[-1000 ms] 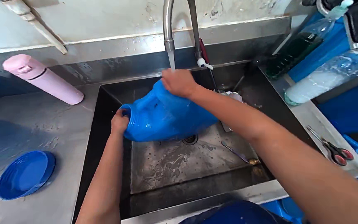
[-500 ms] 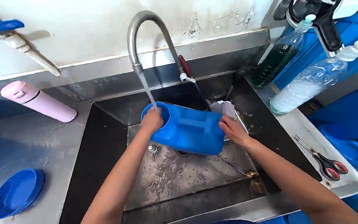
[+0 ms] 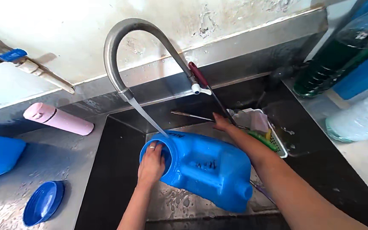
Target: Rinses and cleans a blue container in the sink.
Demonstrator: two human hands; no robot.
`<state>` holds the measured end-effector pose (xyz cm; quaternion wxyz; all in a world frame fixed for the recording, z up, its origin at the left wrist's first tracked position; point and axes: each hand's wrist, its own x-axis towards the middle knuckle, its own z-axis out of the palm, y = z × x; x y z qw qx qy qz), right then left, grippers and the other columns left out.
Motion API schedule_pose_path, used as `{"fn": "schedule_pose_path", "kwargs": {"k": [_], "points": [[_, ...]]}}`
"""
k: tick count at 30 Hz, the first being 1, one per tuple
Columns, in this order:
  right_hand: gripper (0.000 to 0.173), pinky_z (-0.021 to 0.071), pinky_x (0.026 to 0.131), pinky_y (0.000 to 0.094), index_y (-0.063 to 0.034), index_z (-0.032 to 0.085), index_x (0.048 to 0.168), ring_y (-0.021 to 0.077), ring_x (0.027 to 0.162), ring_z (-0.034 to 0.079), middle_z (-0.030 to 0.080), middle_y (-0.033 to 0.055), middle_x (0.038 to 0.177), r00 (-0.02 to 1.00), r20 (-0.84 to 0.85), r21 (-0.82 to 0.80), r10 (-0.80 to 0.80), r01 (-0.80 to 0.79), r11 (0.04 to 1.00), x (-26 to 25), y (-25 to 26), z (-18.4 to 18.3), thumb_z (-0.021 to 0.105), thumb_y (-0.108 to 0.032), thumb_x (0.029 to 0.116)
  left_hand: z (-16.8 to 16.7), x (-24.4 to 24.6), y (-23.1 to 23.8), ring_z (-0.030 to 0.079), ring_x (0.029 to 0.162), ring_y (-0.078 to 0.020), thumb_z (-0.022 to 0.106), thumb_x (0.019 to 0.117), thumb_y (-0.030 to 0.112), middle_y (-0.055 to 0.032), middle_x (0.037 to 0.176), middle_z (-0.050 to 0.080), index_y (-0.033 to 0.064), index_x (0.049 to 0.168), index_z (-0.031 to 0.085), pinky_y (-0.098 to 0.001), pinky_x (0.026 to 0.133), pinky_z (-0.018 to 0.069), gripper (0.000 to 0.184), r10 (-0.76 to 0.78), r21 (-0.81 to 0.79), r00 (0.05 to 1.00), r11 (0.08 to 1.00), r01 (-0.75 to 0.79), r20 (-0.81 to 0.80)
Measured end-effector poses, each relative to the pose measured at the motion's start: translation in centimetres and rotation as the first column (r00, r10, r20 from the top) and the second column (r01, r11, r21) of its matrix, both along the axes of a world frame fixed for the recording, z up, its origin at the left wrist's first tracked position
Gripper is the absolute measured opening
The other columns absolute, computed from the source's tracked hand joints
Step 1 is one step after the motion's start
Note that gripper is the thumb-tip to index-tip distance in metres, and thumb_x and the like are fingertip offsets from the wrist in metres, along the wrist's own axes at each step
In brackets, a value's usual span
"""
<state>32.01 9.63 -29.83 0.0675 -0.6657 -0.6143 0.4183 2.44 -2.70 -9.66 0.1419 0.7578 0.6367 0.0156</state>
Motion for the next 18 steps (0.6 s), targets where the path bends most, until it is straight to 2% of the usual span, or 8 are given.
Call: {"fn": "schedule_pose_path", "kwargs": {"k": [3,5,7,9,11,14,16,18], "points": [[0.048,0.0344,0.114,0.0626,0.0048,0.048,0.146,0.0465,0.138,0.048,0.053,0.0316,0.144,0.979,0.072,-0.120,0.189,-0.180,0.976,1.6,-0.3,-1.0,0.049,-0.025,0.1091,-0.3,0.0,0.0,0.053,0.135,-0.0451,0.055,0.0946,-0.004,-0.0284,0.142,0.056,-0.0062,0.122,0.068,-0.0583,0.110,0.0423,0.030,-0.004,0.039,0.999,0.999,0.002,0.045],[0.040,0.0390,0.111,0.0612,0.0047,0.055,0.138,0.0455,0.134,0.053,0.058,0.0300,0.139,0.982,0.062,-0.002,0.177,-0.177,0.984,2.2,-3.5,-0.8,0.046,-0.022,0.1098,-0.3,0.3,0.3,0.055,0.133,-0.0448,0.055,0.0940,-0.005,-0.0284,0.140,0.058,-0.0059,0.121,0.068,-0.0578,0.109,0.0438,0.030,-0.008,0.061,0.998,0.998,0.004,0.062],[0.038,0.0407,0.113,0.0573,0.0096,0.055,0.136,0.0463,0.135,0.052,0.053,0.0324,0.143,0.999,0.036,0.191,0.020,-0.026,0.981,4.1,-7.5,0.7,0.047,-0.015,0.1083,-0.2,0.7,0.8,0.055,0.133,-0.0452,0.055,0.0946,-0.004,-0.0296,0.140,0.057,-0.0068,0.121,0.068,-0.0578,0.109,0.0437,0.030,0.000,0.054,0.998,0.999,-0.004,0.058],[0.040,0.0405,0.114,0.0545,0.0162,0.050,0.138,0.0489,0.137,0.049,0.045,0.0368,0.148,0.987,-0.039,0.353,-0.159,0.162,0.922,7.1,-9.9,1.9,0.045,-0.009,0.1073,0.2,1.2,1.3,0.052,0.135,-0.0442,0.053,0.0973,-0.001,-0.0296,0.142,0.055,-0.0062,0.125,0.066,-0.0570,0.111,0.0417,0.031,0.025,-0.004,0.999,1.000,-0.025,0.034],[0.043,0.0402,0.113,0.0557,0.0177,0.044,0.140,0.0504,0.133,0.050,0.047,0.0392,0.144,0.964,-0.056,0.330,-0.261,0.265,0.906,10.9,-8.9,3.8,0.043,-0.012,0.1092,0.6,2.0,2.0,0.050,0.138,-0.0432,0.051,0.0999,0.001,-0.0287,0.144,0.054,-0.0057,0.128,0.065,-0.0562,0.113,0.0396,0.032,0.043,-0.036,0.999,0.998,-0.042,0.012],[0.046,0.0408,0.104,0.0714,0.0133,0.050,0.138,0.0556,0.126,0.055,0.056,0.0397,0.132,0.949,0.126,0.169,-0.290,0.267,0.949,16.2,-3.2,5.5,0.051,-0.022,0.1087,1.2,3.2,3.9,0.054,0.133,-0.0447,0.048,0.1048,0.007,-0.0283,0.139,0.058,-0.0034,0.132,0.063,-0.0610,0.110,0.0409,0.033,0.088,-0.074,0.995,0.993,-0.092,-0.055],[0.047,0.0398,0.100,0.0774,0.0126,0.054,0.135,0.0589,0.124,0.055,0.057,0.0405,0.131,0.926,0.201,0.204,-0.320,0.280,0.938,16.2,-2.1,8.8,0.063,-0.020,0.1022,0.6,3.5,4.9,0.053,0.134,-0.0470,0.049,0.1051,0.009,-0.0274,0.144,0.055,-0.0009,0.137,0.060,-0.0671,0.107,0.0407,0.035,0.093,-0.094,0.994,0.991,-0.099,-0.064],[0.042,0.0440,0.100,0.0718,0.0098,0.056,0.133,0.0541,0.122,0.058,0.059,0.0363,0.130,0.929,0.243,0.201,-0.279,0.233,0.952,13.6,-4.2,13.7,0.060,-0.018,0.1021,0.1,4.1,5.7,0.053,0.132,-0.0495,0.051,0.1043,0.010,-0.0277,0.147,0.052,0.0001,0.137,0.059,-0.0715,0.103,0.0417,0.035,0.116,-0.086,0.991,0.989,-0.122,-0.070]]}}
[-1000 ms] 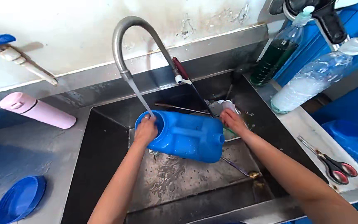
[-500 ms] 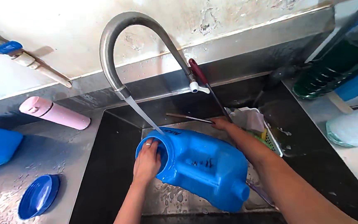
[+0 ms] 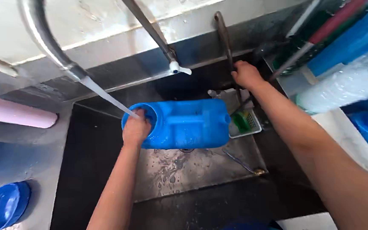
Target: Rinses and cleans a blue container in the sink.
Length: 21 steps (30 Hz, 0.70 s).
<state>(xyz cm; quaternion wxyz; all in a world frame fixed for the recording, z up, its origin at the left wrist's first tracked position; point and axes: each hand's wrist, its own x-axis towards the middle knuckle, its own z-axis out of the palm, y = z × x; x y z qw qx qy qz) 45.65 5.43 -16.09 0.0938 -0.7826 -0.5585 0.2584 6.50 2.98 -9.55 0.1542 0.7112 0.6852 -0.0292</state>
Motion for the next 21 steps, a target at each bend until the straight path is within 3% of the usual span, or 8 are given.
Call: {"fn": "schedule_pose_path", "kwargs": {"k": [1,3,4,6,8,13,16,21], "points": [[0.037,0.0468,0.095,0.0714,0.0100,0.061,0.123,0.0534,0.116,0.061,0.063,0.0356,0.121,0.998,0.014,-0.038,0.067,-0.066,0.997,-1.3,-2.2,0.5,0.063,-0.018,0.0989,0.0,0.3,0.2,0.053,0.130,-0.0506,0.051,0.1045,0.011,-0.0274,0.147,0.051,0.0013,0.137,0.060,-0.0728,0.100,0.0429,0.035,0.021,0.004,1.000,1.000,-0.021,-0.004],[0.039,0.0447,0.095,0.0735,0.0114,0.067,0.113,0.0541,0.114,0.061,0.065,0.0357,0.116,0.982,-0.045,-0.299,0.181,-0.186,0.936,-4.0,-7.8,-4.1,0.075,-0.019,0.0908,0.2,0.6,0.3,0.054,0.131,-0.0491,0.051,0.1042,0.010,-0.0256,0.149,0.050,0.0027,0.135,0.061,-0.0709,0.100,0.0437,0.034,0.064,0.008,0.998,0.998,-0.064,-0.010],[0.046,0.0389,0.102,0.0744,0.0134,0.064,0.121,0.0555,0.124,0.055,0.061,0.0376,0.126,0.972,-0.068,-0.462,0.223,-0.229,0.857,-5.1,-10.8,-7.7,0.076,-0.019,0.0904,0.2,0.7,0.1,0.053,0.131,-0.0485,0.050,0.1043,0.010,-0.0255,0.149,0.050,0.0023,0.135,0.061,-0.0701,0.101,0.0433,0.033,0.074,0.011,0.997,0.997,-0.074,-0.005],[0.053,0.0270,0.111,0.0766,0.0122,0.053,0.139,0.0567,0.139,0.041,0.049,0.0379,0.144,0.966,-0.024,-0.601,0.259,-0.220,0.768,-5.3,-15.2,-15.7,0.069,-0.011,0.0941,0.0,0.8,-0.3,0.052,0.132,-0.0483,0.050,0.1048,0.011,-0.0260,0.146,0.052,0.0022,0.134,0.062,-0.0697,0.102,0.0429,0.033,0.090,0.021,0.996,0.996,-0.090,0.008],[0.041,0.0339,0.112,0.0689,0.0045,0.053,0.143,0.0514,0.139,0.045,0.052,0.0323,0.145,0.971,0.041,-0.557,0.234,-0.172,0.812,-4.1,-16.1,-19.2,0.050,-0.005,0.1033,0.0,1.0,-0.5,0.051,0.134,-0.0478,0.048,0.1057,0.012,-0.0262,0.146,0.052,0.0024,0.135,0.061,-0.0687,0.104,0.0419,0.033,0.099,0.024,0.995,0.995,-0.099,0.022],[0.036,0.0381,0.107,0.0702,0.0087,0.059,0.135,0.0539,0.132,0.050,0.055,0.0353,0.139,0.885,-0.063,-0.559,0.461,-0.414,0.719,-3.6,-12.2,-14.0,0.054,-0.001,0.1005,0.0,0.8,-0.3,0.050,0.135,-0.0498,0.046,0.1067,0.014,-0.0267,0.148,0.051,0.0036,0.137,0.059,-0.0717,0.102,0.0409,0.035,0.116,0.015,0.993,0.993,-0.116,0.013],[0.033,0.0399,0.104,0.0702,0.0075,0.062,0.131,0.0522,0.130,0.053,0.059,0.0332,0.136,0.873,-0.036,-0.561,0.486,-0.420,0.713,-2.3,-10.4,-11.9,0.056,-0.002,0.1000,-0.1,0.8,0.2,0.051,0.132,-0.0509,0.047,0.1064,0.014,-0.0276,0.145,0.052,0.0030,0.136,0.061,-0.0724,0.101,0.0413,0.034,0.116,0.031,0.993,0.993,-0.117,0.017],[0.026,0.0452,0.098,0.0699,0.0049,0.069,0.120,0.0492,0.122,0.060,0.066,0.0288,0.126,0.885,0.030,-0.518,0.465,-0.384,0.764,-0.3,-8.7,-12.6,0.062,-0.004,0.0972,-0.2,0.8,0.3,0.052,0.132,-0.0512,0.048,0.1058,0.013,-0.0294,0.145,0.052,0.0011,0.135,0.061,-0.0726,0.102,0.0406,0.034,0.109,0.052,0.994,0.993,-0.109,0.011]]}}
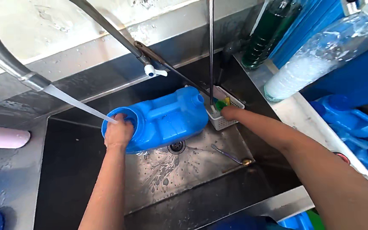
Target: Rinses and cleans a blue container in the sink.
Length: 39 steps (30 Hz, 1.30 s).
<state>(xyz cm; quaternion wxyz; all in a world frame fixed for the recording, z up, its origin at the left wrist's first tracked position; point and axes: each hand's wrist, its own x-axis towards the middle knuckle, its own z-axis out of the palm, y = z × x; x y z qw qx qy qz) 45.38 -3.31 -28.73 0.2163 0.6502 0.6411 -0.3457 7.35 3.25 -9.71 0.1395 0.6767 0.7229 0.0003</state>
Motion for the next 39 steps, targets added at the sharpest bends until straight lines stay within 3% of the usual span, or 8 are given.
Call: {"fn": "schedule_pose_path", "kwargs": {"k": [16,21,27,29,31,33,37,39], "points": [[0.026,0.0432,0.102,0.0684,0.0068,0.067,0.122,0.0499,0.125,0.058,0.064,0.0304,0.128,0.998,0.007,0.005,0.066,-0.066,0.998,-0.6,1.1,3.0,0.062,-0.004,0.0984,0.6,0.8,-0.7,0.054,0.129,-0.0528,0.049,0.1060,0.012,-0.0334,0.138,0.056,0.0000,0.135,0.060,-0.0712,0.102,0.0420,0.033,0.032,-0.030,0.999,0.999,-0.032,-0.006],[0.017,0.0523,0.087,0.0665,0.0017,0.073,0.107,0.0419,0.098,0.070,0.073,0.0228,0.100,0.869,-0.483,0.620,0.105,0.255,0.742,-3.5,0.4,12.8,0.067,-0.005,0.0934,1.2,0.5,-0.5,0.061,0.118,-0.0523,0.051,0.1067,0.015,-0.0342,0.120,0.065,-0.0046,0.128,0.063,-0.0694,0.101,0.0446,0.031,-0.030,-0.039,0.996,0.999,0.034,0.083],[0.054,0.0412,0.105,0.0629,0.0005,0.056,0.141,0.0451,0.130,0.054,0.059,0.0274,0.136,0.923,-0.309,0.697,0.229,0.055,0.715,-17.8,2.3,18.7,0.072,-0.020,0.0930,1.5,0.2,0.2,0.063,0.117,-0.0485,0.055,0.1019,0.008,-0.0334,0.120,0.065,-0.0080,0.125,0.062,-0.0650,0.101,0.0465,0.029,-0.021,-0.052,0.987,0.998,0.030,0.157],[0.036,0.0465,0.094,0.0615,0.0043,0.066,0.122,0.0459,0.112,0.065,0.069,0.0284,0.114,0.954,-0.243,0.793,0.173,0.093,0.602,-20.3,2.9,16.8,0.073,-0.010,0.0903,2.1,0.0,0.1,0.068,0.099,-0.0328,0.054,0.0996,-0.002,-0.0264,0.113,0.066,-0.0102,0.130,0.054,-0.0465,0.090,0.0560,0.031,0.091,-0.032,0.883,0.996,-0.086,0.460],[0.032,0.0464,0.095,0.0619,0.0058,0.067,0.119,0.0461,0.112,0.065,0.069,0.0288,0.113,0.957,-0.247,0.807,0.151,0.117,0.579,-20.5,3.6,16.8,0.071,-0.007,0.0904,2.5,-0.4,0.3,0.059,0.069,-0.0128,0.043,0.0985,-0.003,-0.0095,0.093,0.058,0.0000,0.127,0.045,-0.0266,0.063,0.0520,0.029,0.225,-0.133,0.494,0.968,-0.214,0.840],[0.031,0.0471,0.093,0.0627,0.0070,0.067,0.118,0.0472,0.112,0.065,0.069,0.0298,0.113,0.952,-0.251,0.822,0.173,0.115,0.557,-20.3,3.5,16.4,0.071,-0.006,0.0902,3.3,-1.1,-0.4,0.060,0.076,-0.0145,0.034,0.1040,0.009,-0.0081,0.101,0.057,0.0037,0.134,0.046,-0.0300,0.069,0.0540,0.033,0.315,-0.281,0.196,0.942,-0.183,0.928],[0.030,0.0470,0.092,0.0628,0.0075,0.067,0.115,0.0477,0.110,0.065,0.069,0.0298,0.111,0.952,-0.250,0.852,0.176,0.130,0.507,-20.3,3.1,16.0,0.071,-0.006,0.0890,3.4,-1.9,-0.7,0.058,0.059,-0.0061,0.028,0.1118,0.044,-0.0010,0.083,0.062,0.0133,0.119,0.050,-0.0189,0.052,0.0490,0.039,0.422,-0.388,0.145,0.896,-0.216,0.895],[0.030,0.0478,0.091,0.0635,0.0075,0.068,0.114,0.0476,0.109,0.066,0.070,0.0298,0.109,0.950,-0.253,0.871,0.185,0.140,0.472,-20.4,3.1,15.8,0.072,-0.005,0.0874,3.2,-2.8,-0.8,0.060,0.075,-0.0093,0.037,0.1115,0.027,-0.0045,0.098,0.059,0.0092,0.131,0.046,-0.0225,0.066,0.0524,0.028,0.384,-0.366,0.113,0.919,-0.148,0.917]]}}
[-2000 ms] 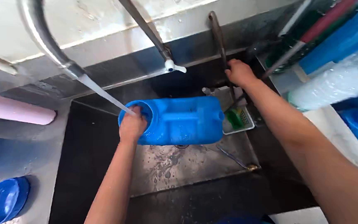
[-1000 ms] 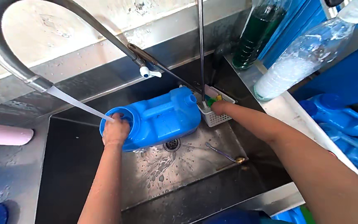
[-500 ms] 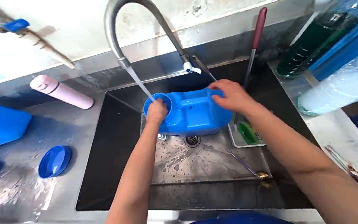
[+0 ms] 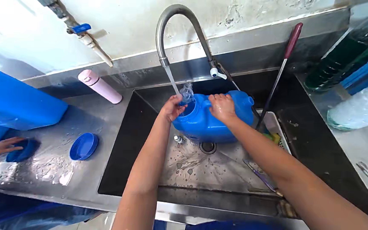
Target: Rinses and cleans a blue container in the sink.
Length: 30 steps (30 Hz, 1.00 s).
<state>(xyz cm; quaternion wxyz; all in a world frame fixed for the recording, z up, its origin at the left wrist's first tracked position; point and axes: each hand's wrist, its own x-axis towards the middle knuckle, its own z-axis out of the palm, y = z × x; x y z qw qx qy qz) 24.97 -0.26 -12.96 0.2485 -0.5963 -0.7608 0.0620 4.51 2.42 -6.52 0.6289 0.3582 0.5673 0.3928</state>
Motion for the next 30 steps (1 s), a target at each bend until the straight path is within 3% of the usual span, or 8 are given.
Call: {"fn": "schedule_pose_path", "kwargs": {"k": [4,9,12,16,19,22,25,30], "points": [[0.029,0.0480,0.091,0.0629,0.0066,0.068,0.112,0.0466,0.108,0.066,0.070,0.0286,0.109,0.999,0.039,0.020,-0.017,0.016,1.000,0.0,-0.3,-0.3,0.073,-0.006,0.0873,-0.3,1.6,0.6,0.059,0.061,-0.0077,0.032,0.1113,0.040,-0.0018,0.083,0.062,0.0129,0.115,0.053,-0.0208,0.054,0.0511,0.034,0.051,-0.050,0.998,0.998,-0.049,0.036],[0.028,0.0481,0.089,0.0671,0.0090,0.068,0.108,0.0511,0.105,0.066,0.069,0.0318,0.105,0.998,0.055,0.048,-0.026,0.023,0.999,0.0,-0.5,-0.4,0.075,-0.007,0.0870,1.0,1.0,0.3,0.059,0.119,-0.0384,0.068,0.0964,0.007,-0.0297,0.132,0.057,-0.0075,0.136,0.053,-0.0515,0.101,0.0489,0.045,-0.055,0.331,0.730,0.866,0.374,-0.681],[0.036,0.0426,0.096,0.0695,0.0062,0.067,0.117,0.0518,0.114,0.062,0.068,0.0325,0.115,0.995,0.077,-0.087,-0.063,0.070,0.994,0.1,-0.2,0.5,0.074,-0.017,0.0897,2.9,-6.3,-1.1,0.052,0.130,-0.0512,0.069,0.0956,0.011,-0.0348,0.143,0.048,-0.0004,0.135,0.061,-0.0628,0.106,0.0451,0.042,0.075,0.304,0.407,0.789,0.534,-0.910],[0.049,0.0349,0.101,0.0750,0.0038,0.068,0.121,0.0538,0.131,0.047,0.054,0.0326,0.138,0.984,-0.172,-0.206,-0.042,0.006,0.979,-2.1,0.8,3.7,0.080,-0.029,0.0867,1.4,-24.4,-3.8,0.045,0.128,-0.0643,0.069,0.0919,0.003,-0.0433,0.139,0.046,-0.0050,0.132,0.062,-0.0765,0.102,0.0384,0.041,0.238,0.341,0.275,0.835,0.432,-0.931],[0.028,0.0525,0.096,0.0459,0.0084,0.065,0.120,0.0301,0.108,0.066,0.066,0.0245,0.122,0.876,-0.482,-0.199,-0.029,-0.077,0.977,-8.8,2.5,6.5,0.064,-0.003,0.0950,-0.8,-37.9,-7.1,0.039,0.128,-0.0705,0.066,0.0919,0.001,-0.0481,0.139,0.042,-0.0100,0.131,0.059,-0.0827,0.101,0.0327,0.041,0.292,0.341,0.196,0.890,0.304,-0.936],[0.019,0.0530,0.062,0.0223,0.0052,0.059,0.120,0.0067,0.064,0.060,0.066,0.0063,0.088,0.541,-0.818,-0.319,-0.195,-0.146,0.937,-12.9,5.8,5.5,0.050,-0.004,0.1057,-3.2,-45.3,-9.7,0.033,0.130,-0.0747,0.064,0.0960,0.010,-0.0505,0.144,0.035,-0.0126,0.135,0.053,-0.0886,0.099,0.0242,0.047,0.303,0.316,0.110,0.940,0.132,-0.947],[0.045,0.0354,0.042,0.0160,-0.0063,0.057,0.100,0.0003,0.042,0.038,0.046,-0.0080,0.059,0.309,-0.874,-0.450,-0.376,-0.220,0.865,-13.3,7.7,4.7,0.026,-0.036,0.1142,-2.2,-41.4,-9.5,0.020,0.140,-0.0728,0.063,0.0979,0.027,-0.0488,0.153,0.023,-0.0130,0.144,0.044,-0.0885,0.105,0.0121,0.064,0.299,0.313,0.113,0.938,0.147,-0.948],[0.054,0.0581,0.075,0.0299,0.0029,0.061,0.122,0.0138,0.078,0.069,0.069,0.0094,0.097,0.699,-0.625,-0.676,-0.347,-0.262,0.689,-12.4,5.5,10.4,0.028,-0.040,0.1134,-0.1,-19.8,-4.8,0.018,0.148,-0.0626,0.072,0.0919,0.038,-0.0387,0.158,0.029,-0.0062,0.143,0.052,-0.0841,0.111,0.0099,0.070,0.143,0.320,0.309,0.682,0.658,-0.940]]}}
